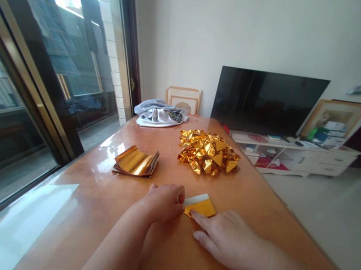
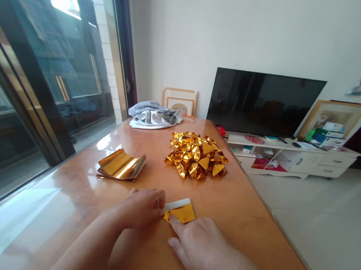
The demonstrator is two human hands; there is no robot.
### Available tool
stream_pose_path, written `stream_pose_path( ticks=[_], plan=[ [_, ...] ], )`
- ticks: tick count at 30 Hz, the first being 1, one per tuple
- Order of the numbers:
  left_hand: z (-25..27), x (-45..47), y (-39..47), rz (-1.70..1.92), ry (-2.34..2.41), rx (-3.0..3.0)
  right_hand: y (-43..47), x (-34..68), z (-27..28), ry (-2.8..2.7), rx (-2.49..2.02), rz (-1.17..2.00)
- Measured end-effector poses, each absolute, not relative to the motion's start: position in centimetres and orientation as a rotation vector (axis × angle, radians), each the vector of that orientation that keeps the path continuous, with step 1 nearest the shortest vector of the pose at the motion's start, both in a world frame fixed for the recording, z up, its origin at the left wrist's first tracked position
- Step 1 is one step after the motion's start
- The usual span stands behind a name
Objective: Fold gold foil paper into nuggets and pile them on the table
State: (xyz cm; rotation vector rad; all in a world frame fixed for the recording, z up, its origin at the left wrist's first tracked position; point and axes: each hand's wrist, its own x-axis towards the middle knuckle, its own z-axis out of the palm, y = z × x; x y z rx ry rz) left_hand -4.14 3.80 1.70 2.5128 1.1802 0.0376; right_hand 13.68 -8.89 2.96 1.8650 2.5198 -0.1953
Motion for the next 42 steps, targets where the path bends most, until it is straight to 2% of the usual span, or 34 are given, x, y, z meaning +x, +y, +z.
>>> stream_pose_path(
  ticks=[24,42],
  plan=[
    [1.7,-4.2,3.8,0.016,1.209,2.482,-9.6,14.7,4.4,2.533,1.873,-0.374],
    [1.7,-4.2,3.3,0.047,1.127,2.493,-9.6,15.1,4.1,2.56,1.891,-0.366]
  ],
)
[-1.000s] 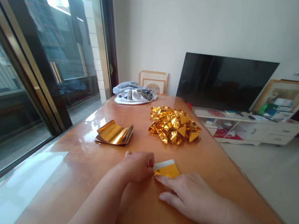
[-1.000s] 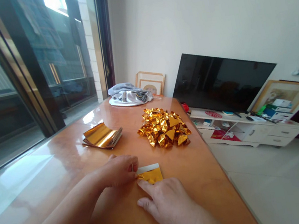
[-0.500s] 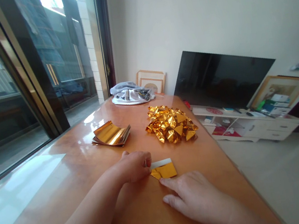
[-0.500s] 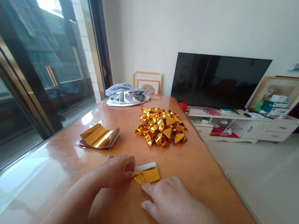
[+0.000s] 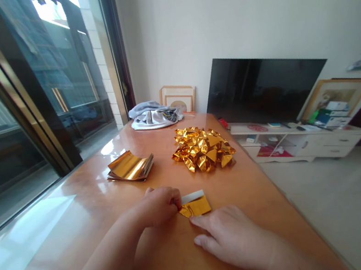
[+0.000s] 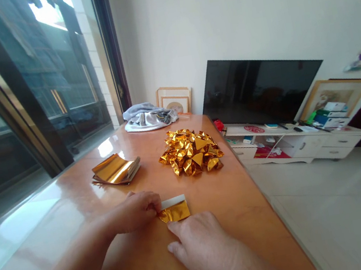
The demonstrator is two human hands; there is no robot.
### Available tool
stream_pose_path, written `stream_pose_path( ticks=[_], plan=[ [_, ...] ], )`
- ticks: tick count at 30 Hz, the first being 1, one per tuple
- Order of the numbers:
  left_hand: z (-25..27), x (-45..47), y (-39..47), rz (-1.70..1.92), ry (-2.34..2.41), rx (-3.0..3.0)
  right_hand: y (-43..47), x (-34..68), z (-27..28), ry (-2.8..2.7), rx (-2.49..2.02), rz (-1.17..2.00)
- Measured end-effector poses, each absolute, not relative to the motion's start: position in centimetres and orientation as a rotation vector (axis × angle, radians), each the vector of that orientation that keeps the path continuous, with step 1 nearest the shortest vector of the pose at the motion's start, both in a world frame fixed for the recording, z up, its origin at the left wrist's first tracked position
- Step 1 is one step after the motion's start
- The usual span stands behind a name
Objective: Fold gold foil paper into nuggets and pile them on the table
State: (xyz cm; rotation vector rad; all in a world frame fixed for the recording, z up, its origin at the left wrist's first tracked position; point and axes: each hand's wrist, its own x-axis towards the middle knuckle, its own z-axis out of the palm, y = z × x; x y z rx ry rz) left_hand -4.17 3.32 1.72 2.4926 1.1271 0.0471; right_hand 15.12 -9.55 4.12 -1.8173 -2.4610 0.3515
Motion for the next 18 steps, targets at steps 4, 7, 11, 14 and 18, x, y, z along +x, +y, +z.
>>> stream_pose_path(
  ticks=[4,7,11,14,18],
  plan=[
    [1.2,-4.7,4.0,0.032,1.085,2.435,-9.6,15.1,4.3,-2.467,-1.807,0.348],
    [0.9,-5.0,4.4,0.042,1.067,2.394,-9.7,15.1,4.3,-2.47,-1.801,0.364],
    [1.1,-5.1,4.3,0.022,1.069,2.363,-9.7,15.2,4.3,-2.477,-1.797,0.361],
    [1.8,-4.7,3.7,0.006,1.114,2.369,-9.7,15.2,4.3,-2.483,-1.788,0.345],
    [2.3,-4.1,3.1,0.01,1.176,2.398,-9.6,15.2,4.4,-2.49,-1.786,0.364]
  ],
)
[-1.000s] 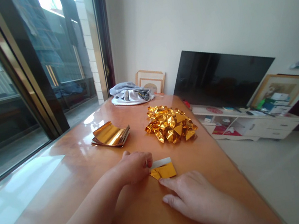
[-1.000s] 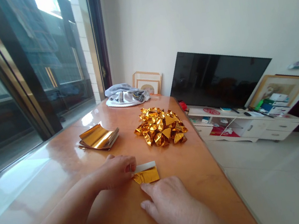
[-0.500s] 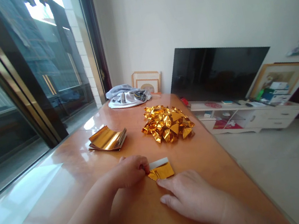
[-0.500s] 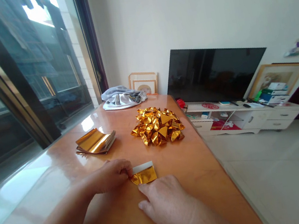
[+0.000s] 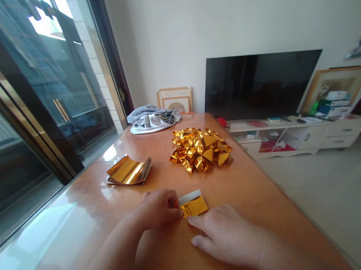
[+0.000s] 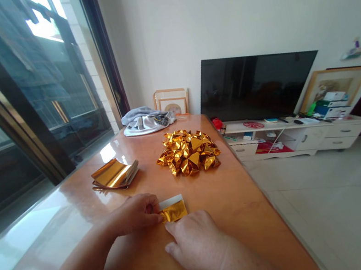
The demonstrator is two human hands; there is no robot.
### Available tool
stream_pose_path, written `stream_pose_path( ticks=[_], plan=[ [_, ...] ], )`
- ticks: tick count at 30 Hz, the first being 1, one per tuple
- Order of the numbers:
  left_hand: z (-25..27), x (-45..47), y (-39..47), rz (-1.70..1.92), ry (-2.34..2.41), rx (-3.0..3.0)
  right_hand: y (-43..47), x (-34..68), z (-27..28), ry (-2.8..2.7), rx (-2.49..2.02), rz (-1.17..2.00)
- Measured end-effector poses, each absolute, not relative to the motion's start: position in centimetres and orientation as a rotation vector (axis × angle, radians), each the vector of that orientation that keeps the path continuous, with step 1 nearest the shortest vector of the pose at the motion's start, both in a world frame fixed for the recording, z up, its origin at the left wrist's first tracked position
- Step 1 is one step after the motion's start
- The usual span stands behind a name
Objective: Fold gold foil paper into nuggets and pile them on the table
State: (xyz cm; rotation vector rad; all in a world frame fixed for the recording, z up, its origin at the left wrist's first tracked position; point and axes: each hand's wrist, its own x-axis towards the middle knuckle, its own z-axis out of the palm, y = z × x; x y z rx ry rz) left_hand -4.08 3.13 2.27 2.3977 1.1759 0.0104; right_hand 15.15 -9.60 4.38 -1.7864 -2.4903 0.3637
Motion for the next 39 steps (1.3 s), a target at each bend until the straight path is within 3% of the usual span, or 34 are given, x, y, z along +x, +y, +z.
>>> stream_pose_path(
  ticks=[13,25,32,39],
  plan=[
    [0.3,-5.3,4.8,0.043,1.095,2.247,-9.3,15.4,4.3,-2.492,-1.777,0.457],
    [2.9,-3.7,2.1,0.265,1.061,2.436,-9.2,15.6,3.6,-2.471,-1.746,0.45],
    [1.9,-2.4,1.2,0.184,0.919,2.449,-8.9,16.2,3.4,-2.425,-1.678,0.506],
    [2.4,-2.7,0.8,0.124,0.978,2.41,-5.7,19.1,2.4,-2.035,-1.742,0.534]
  ],
)
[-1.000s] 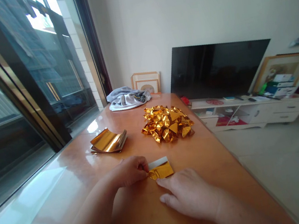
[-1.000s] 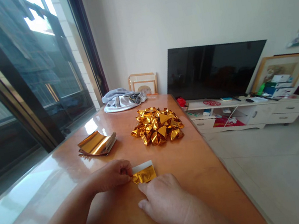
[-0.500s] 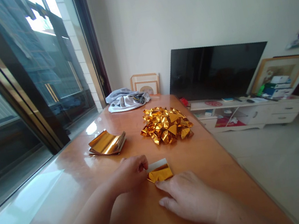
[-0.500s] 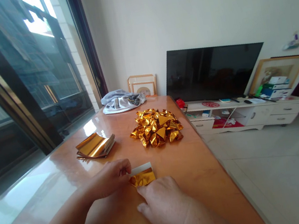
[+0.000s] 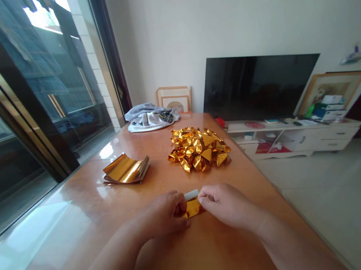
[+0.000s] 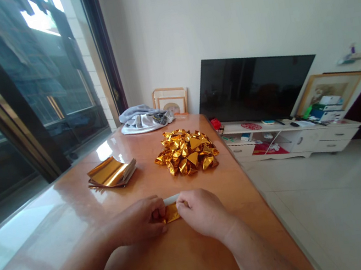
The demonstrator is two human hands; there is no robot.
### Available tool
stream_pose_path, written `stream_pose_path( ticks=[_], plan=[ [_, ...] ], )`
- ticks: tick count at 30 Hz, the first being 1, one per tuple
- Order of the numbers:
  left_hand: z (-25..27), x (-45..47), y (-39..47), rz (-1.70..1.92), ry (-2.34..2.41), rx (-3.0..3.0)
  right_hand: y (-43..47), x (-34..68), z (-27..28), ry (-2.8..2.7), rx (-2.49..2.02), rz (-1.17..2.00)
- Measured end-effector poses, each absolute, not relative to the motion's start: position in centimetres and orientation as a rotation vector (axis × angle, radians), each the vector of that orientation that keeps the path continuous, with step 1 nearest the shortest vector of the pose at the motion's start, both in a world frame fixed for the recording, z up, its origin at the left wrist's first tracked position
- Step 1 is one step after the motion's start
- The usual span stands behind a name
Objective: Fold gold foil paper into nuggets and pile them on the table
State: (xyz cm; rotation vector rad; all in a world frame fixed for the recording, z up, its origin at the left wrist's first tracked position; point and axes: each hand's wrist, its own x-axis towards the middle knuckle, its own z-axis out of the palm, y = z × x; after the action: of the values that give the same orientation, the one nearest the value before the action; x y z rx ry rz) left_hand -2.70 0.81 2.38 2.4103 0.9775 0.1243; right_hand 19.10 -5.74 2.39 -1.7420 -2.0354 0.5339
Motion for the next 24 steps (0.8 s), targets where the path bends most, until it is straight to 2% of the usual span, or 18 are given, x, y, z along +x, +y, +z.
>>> stream_pose_path(
  ticks=[10,17,24],
  plan=[
    [2.1,-2.7,1.0,0.14,0.956,2.436,-4.1,20.3,-0.1,-1.949,-1.782,0.553],
    [1.7,-2.6,1.2,0.16,0.973,2.439,-3.3,19.2,-1.1,-1.886,-1.863,0.412],
    [1.9,-2.4,1.0,0.158,1.006,2.455,-2.5,19.3,-2.1,-1.8,-1.765,0.452]
  ],
)
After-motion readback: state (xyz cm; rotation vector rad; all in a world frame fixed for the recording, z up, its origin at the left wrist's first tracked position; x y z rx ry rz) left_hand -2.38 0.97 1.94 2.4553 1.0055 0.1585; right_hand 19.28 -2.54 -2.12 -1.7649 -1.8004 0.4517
